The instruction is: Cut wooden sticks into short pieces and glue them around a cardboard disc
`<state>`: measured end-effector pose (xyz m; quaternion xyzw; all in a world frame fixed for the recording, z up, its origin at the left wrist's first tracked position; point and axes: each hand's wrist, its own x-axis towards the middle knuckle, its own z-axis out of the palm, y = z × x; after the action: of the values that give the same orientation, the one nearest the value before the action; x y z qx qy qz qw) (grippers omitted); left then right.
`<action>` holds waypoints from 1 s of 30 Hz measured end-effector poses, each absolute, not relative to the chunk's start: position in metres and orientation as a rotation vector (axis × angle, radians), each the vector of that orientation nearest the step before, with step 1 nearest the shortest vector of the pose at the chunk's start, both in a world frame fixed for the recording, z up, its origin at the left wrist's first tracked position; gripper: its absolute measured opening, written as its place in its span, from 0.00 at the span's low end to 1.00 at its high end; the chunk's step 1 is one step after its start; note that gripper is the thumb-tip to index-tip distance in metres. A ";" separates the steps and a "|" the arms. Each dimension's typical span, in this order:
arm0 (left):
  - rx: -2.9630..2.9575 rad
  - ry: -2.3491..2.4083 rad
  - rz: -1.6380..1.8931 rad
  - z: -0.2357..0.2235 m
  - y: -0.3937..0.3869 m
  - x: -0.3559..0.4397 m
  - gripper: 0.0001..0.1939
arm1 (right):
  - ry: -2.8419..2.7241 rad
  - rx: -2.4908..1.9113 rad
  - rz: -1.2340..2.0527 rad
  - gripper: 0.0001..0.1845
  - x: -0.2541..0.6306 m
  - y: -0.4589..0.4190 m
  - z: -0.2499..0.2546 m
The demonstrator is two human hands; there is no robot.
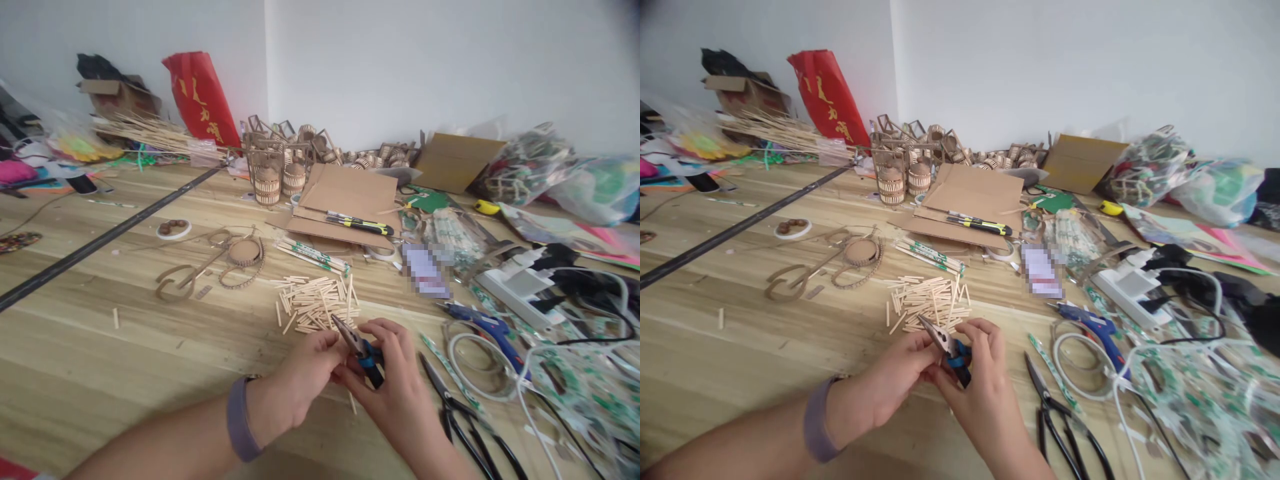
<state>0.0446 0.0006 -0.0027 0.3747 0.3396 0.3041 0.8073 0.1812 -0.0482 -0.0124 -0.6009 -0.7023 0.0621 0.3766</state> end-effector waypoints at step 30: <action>1.389 0.703 0.340 0.016 0.011 -0.001 0.18 | -1.785 -1.597 1.497 0.12 0.200 -0.042 0.041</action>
<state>-0.0007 0.0106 0.0157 0.6233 0.3155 0.1524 0.6991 0.1997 -0.0424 0.0414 -0.5584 -0.6241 0.5232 0.1578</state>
